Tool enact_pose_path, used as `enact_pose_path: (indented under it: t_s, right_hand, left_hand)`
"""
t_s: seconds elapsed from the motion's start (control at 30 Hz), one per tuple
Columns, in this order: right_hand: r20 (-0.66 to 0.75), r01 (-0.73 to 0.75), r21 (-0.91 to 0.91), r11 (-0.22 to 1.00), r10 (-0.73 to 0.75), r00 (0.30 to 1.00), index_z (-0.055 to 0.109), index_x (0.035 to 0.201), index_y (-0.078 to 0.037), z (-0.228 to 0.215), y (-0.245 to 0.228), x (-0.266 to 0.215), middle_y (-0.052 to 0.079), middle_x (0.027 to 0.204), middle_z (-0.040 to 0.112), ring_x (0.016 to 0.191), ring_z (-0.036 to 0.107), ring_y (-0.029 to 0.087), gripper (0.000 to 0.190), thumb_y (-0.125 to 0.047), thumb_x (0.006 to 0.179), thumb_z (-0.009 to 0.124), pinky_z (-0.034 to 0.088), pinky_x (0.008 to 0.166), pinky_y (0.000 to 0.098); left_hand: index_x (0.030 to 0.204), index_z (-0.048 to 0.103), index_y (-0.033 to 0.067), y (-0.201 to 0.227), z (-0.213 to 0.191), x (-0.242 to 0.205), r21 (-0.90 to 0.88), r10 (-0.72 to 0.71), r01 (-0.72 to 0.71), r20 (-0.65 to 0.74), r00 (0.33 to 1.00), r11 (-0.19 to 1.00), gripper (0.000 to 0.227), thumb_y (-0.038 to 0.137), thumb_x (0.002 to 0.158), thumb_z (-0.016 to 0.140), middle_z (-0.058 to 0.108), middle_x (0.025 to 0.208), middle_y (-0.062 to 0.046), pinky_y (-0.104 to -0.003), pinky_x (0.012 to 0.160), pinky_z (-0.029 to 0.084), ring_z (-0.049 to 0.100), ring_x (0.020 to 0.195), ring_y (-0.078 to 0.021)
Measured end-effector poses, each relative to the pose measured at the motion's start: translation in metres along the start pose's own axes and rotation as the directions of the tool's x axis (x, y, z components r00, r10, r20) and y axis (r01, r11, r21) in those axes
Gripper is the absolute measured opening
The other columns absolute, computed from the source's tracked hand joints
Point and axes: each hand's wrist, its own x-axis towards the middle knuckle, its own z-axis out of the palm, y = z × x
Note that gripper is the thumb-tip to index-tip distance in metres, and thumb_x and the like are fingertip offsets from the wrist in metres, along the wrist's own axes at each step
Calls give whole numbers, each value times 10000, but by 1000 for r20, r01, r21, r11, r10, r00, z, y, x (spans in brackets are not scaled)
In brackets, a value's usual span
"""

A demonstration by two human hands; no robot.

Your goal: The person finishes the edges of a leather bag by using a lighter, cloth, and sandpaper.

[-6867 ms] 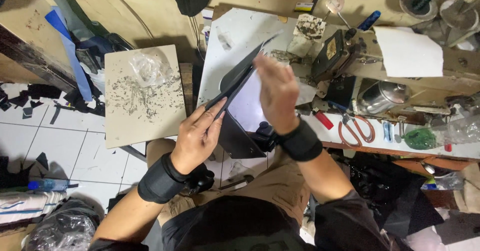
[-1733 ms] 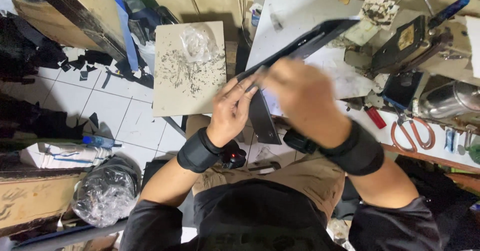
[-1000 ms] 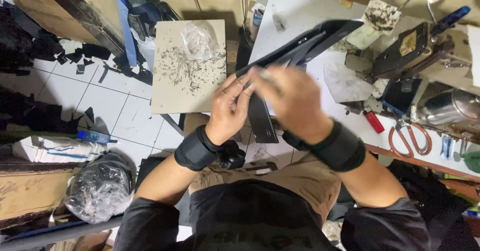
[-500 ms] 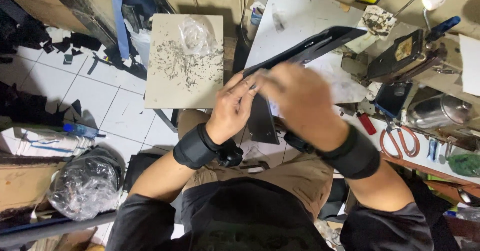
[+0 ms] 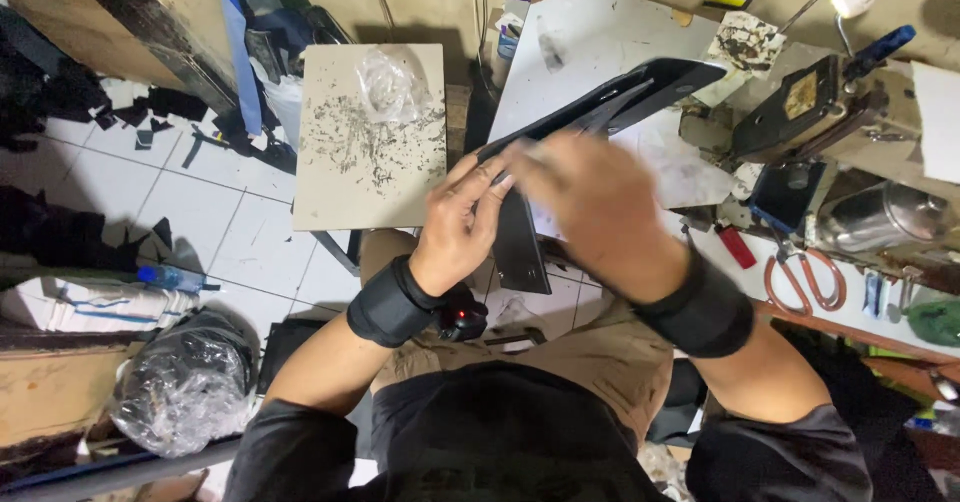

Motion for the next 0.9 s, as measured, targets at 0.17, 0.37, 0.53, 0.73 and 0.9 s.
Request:
enact_pose_path:
  t_s: [0.17,0.37,0.53,0.73,0.9]
  right_hand:
    - [-26,-78,45,996,79,997,726,1251,-185,13,19,-13,5,925,597,751,560,151,199,-163,1079,627,443,613,293]
    - [-94,-273,59,960,277,956,639,1395,-117,18,24,-21,87,1085,557,906,607,255,394,-82,1003,626,515,773,376]
    - [-127,-350,299,888,401,907,646,1434,-47,41,-18,-15,108,1044,574,836,604,223,399,-10,1037,627,523,679,321]
    - [-180,-363,307,880,428,885,729,1330,-88,43,3,-10,85,948,617,764,593,217,325,-50,1011,674,473,593,359]
    - [-192,-300,335,893,376,906,713,1358,-104,33,8,-13,81,990,619,838,619,236,397,-7,981,633,507,664,362]
  left_hand:
    - [1314,661,2,1,-4,1,84,85,-84,-3,996,993,275,8,1039,651,726,1232,-194,-356,983,563,711,1132,-288]
    - [1268,736,7,10,-8,13,115,-186,179,47,982,977,276,11,995,690,674,873,-154,-289,626,427,514,673,-225]
    - [1301,677,-15,9,-8,11,9,-88,88,32,996,996,273,4,1031,640,731,1090,-142,-249,778,531,659,879,-169]
    - [1304,685,-6,6,-12,7,51,-120,117,46,992,992,274,21,1034,651,745,1092,-142,-250,799,544,686,911,-157]
    - [1311,682,-2,8,-9,11,97,-49,44,49,998,994,270,26,1045,649,743,1089,-146,-262,818,545,685,896,-157]
